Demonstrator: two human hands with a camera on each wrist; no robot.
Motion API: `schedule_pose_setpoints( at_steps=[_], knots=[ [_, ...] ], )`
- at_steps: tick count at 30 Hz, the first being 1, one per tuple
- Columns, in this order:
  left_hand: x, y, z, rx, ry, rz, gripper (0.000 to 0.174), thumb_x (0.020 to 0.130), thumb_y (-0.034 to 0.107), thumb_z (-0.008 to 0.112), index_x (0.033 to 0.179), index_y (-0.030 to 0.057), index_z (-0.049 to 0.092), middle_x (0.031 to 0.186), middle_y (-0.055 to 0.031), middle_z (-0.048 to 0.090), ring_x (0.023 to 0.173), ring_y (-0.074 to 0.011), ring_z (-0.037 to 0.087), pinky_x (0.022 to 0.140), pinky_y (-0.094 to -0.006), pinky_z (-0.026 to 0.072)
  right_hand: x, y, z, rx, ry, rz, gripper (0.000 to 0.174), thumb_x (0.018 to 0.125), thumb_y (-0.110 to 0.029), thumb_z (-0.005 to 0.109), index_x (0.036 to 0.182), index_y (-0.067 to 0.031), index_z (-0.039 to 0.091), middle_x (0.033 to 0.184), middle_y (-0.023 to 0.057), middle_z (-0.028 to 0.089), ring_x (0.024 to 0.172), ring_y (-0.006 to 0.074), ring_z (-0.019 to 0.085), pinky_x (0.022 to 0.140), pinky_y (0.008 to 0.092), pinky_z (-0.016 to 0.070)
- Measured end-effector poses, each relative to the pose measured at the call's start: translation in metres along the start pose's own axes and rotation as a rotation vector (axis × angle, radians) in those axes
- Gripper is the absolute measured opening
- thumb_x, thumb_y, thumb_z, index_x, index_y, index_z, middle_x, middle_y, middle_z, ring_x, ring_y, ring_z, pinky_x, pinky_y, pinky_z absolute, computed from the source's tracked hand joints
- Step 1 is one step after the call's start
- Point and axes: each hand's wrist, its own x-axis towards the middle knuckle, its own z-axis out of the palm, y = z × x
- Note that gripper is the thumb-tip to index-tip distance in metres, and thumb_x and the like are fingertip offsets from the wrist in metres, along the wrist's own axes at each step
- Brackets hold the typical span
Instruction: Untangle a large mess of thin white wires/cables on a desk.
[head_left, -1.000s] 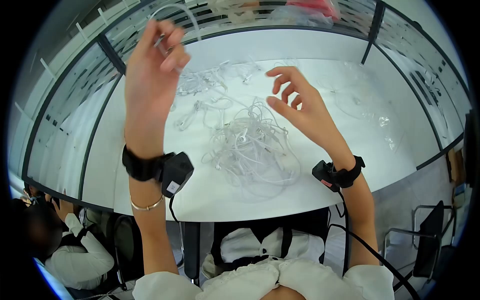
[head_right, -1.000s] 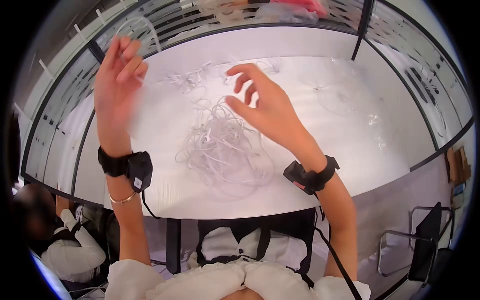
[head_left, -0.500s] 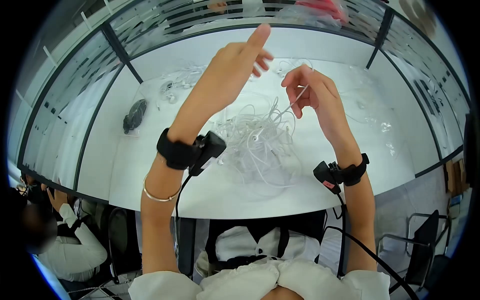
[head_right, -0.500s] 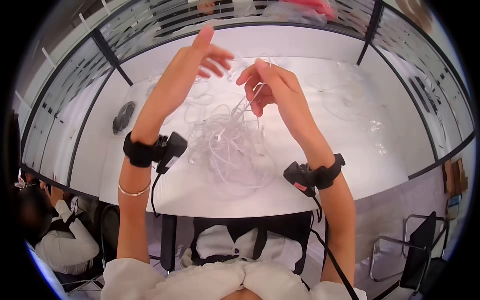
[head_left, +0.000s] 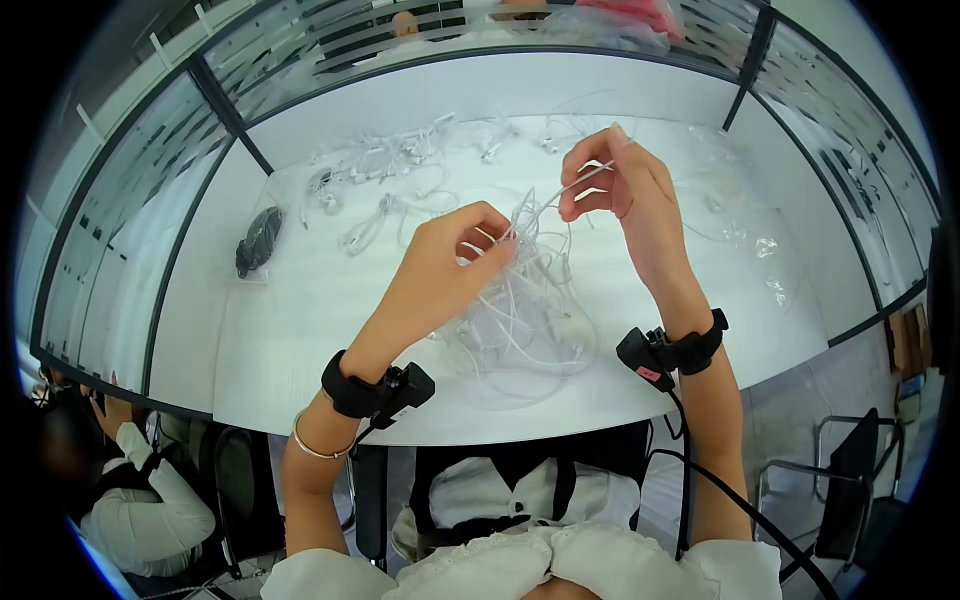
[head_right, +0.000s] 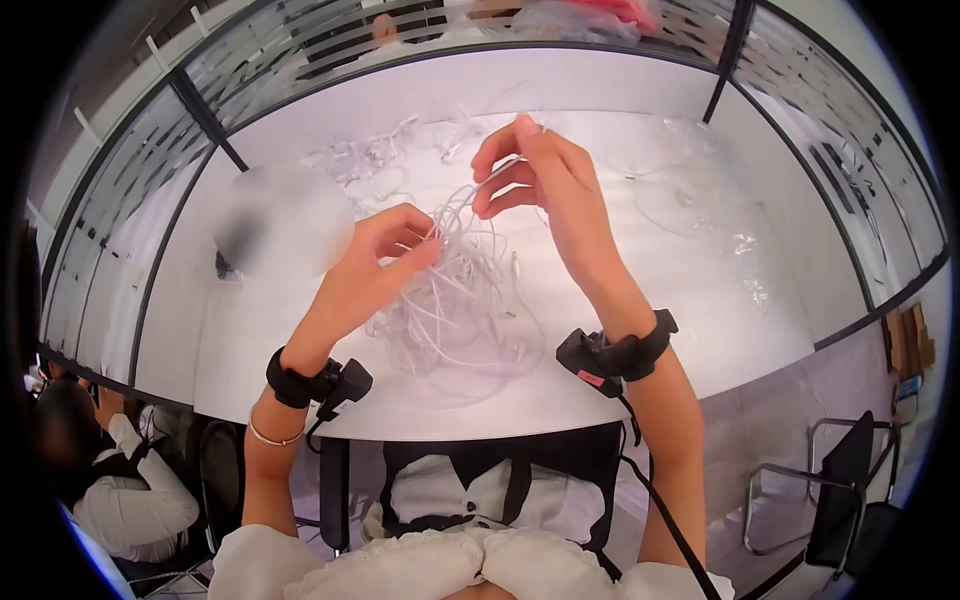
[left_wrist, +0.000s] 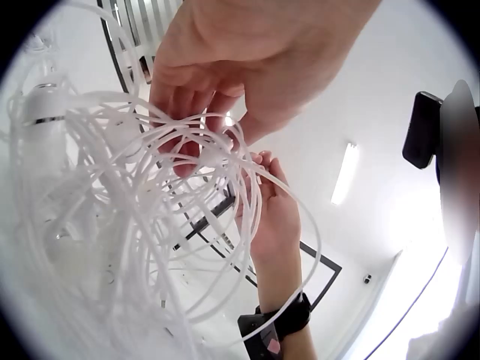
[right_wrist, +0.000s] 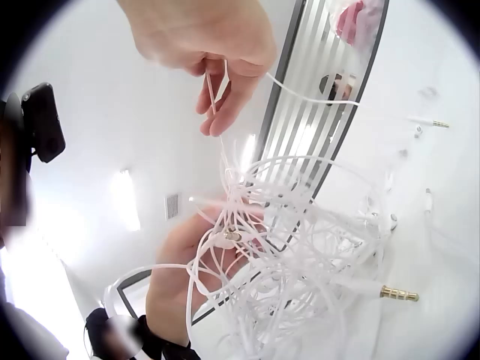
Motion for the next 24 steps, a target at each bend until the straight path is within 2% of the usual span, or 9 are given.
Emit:
schedule_pose_setpoints(
  at_steps=[2, 3, 6, 9, 14, 17, 18, 22, 24],
  knots=[
    [0.002, -0.012, 0.0, -0.14, 0.041, -0.062, 0.012, 0.091, 0.01, 0.059, 0.096, -0.0008, 0.063, 0.088, -0.0045, 0.066, 0.079, -0.0115, 0.063, 0.071, -0.0253, 0.0482, 0.0, 0.003, -0.004, 0.016, 0.033, -0.016, 0.048, 0.105, -0.039, 0.035, 0.085, -0.0016, 0.058, 0.083, 0.0093, 0.061, 0.068, 0.0194, 0.064, 0.064, 0.031, 0.0538],
    [0.002, -0.019, -0.001, -0.174, 0.068, -0.031, 0.012, 0.091, 0.009, 0.058, 0.095, -0.001, 0.063, 0.089, -0.0045, 0.066, 0.08, -0.0112, 0.063, 0.071, -0.0247, 0.0482, 0.0, 0.005, -0.007, 0.029, 0.048, -0.022, 0.048, 0.104, -0.04, 0.037, 0.085, -0.0003, 0.058, 0.083, 0.0102, 0.061, 0.069, 0.0196, 0.065, 0.064, 0.0313, 0.055],
    [0.0, -0.031, -0.003, -0.193, 0.131, 0.052, 0.011, 0.091, 0.005, 0.055, 0.096, -0.0013, 0.063, 0.091, -0.0046, 0.066, 0.085, -0.0105, 0.063, 0.069, -0.0234, 0.0485, -0.001, 0.008, -0.012, 0.04, 0.132, -0.032, 0.045, 0.106, -0.037, 0.033, 0.083, -0.0048, 0.054, 0.082, 0.0085, 0.059, 0.067, 0.0186, 0.063, 0.065, 0.031, 0.0517],
    [-0.006, -0.028, -0.003, -0.223, 0.123, -0.004, 0.013, 0.09, 0.003, 0.052, 0.096, -0.0008, 0.062, 0.091, -0.0047, 0.066, 0.087, -0.0105, 0.063, 0.071, -0.0242, 0.0489, 0.0, 0.006, -0.02, 0.099, 0.197, -0.104, 0.046, 0.105, -0.037, 0.037, 0.083, -0.0018, 0.055, 0.083, 0.0108, 0.061, 0.07, 0.0205, 0.065, 0.065, 0.0325, 0.0549],
    [-0.007, -0.027, -0.003, -0.318, 0.021, -0.025, 0.02, 0.088, 0.0, 0.05, 0.108, 0.0007, 0.056, 0.099, -0.0051, 0.064, 0.089, -0.0106, 0.063, 0.075, -0.0233, 0.0474, 0.001, -0.006, -0.026, 0.091, 0.238, -0.164, 0.043, 0.105, -0.036, 0.036, 0.084, -0.0033, 0.055, 0.087, 0.0113, 0.061, 0.072, 0.0201, 0.065, 0.067, 0.0323, 0.0552],
    [-0.012, -0.016, -0.001, -0.304, 0.018, -0.064, 0.018, 0.09, 0.004, 0.049, 0.107, 0.0013, 0.055, 0.104, -0.0061, 0.066, 0.093, -0.012, 0.063, 0.074, -0.0238, 0.047, 0.002, -0.019, -0.024, 0.089, 0.157, -0.209, 0.044, 0.105, -0.035, 0.035, 0.084, -0.0023, 0.055, 0.09, 0.0121, 0.061, 0.074, 0.0207, 0.066, 0.07, 0.0334, 0.0565],
    [-0.012, -0.016, 0.0, -0.31, -0.008, -0.039, 0.021, 0.091, 0.009, 0.05, 0.109, 0.001, 0.058, 0.106, -0.0068, 0.067, 0.096, -0.014, 0.063, 0.078, -0.0256, 0.0474, 0.002, -0.024, -0.021, 0.087, 0.139, -0.224, 0.045, 0.105, -0.036, 0.034, 0.084, -0.002, 0.055, 0.091, 0.0125, 0.061, 0.075, 0.0212, 0.067, 0.071, 0.0338, 0.0568],
    [-0.009, -0.018, -0.004, -0.592, -0.124, -0.144, 0.03, 0.091, 0.017, 0.052, 0.113, -0.0006, 0.063, 0.107, -0.0078, 0.067, 0.098, -0.0158, 0.063, 0.088, -0.0296, 0.0473, -0.003, -0.033, -0.007, 0.053, 0.083, -0.249, 0.049, 0.106, -0.036, 0.031, 0.085, -0.0008, 0.056, 0.093, 0.0135, 0.061, 0.081, 0.0236, 0.069, 0.074, 0.0352, 0.0577],
    [-0.008, -0.024, -0.006, -0.514, -0.15, -0.09, 0.028, 0.091, 0.014, 0.053, 0.113, -0.0004, 0.063, 0.106, -0.0076, 0.067, 0.097, -0.016, 0.063, 0.089, -0.0296, 0.0474, -0.003, -0.035, -0.003, 0.027, 0.08, -0.257, 0.05, 0.106, -0.037, 0.029, 0.084, -0.0005, 0.057, 0.094, 0.0139, 0.061, 0.083, 0.0246, 0.07, 0.075, 0.0356, 0.058]
  ],
)
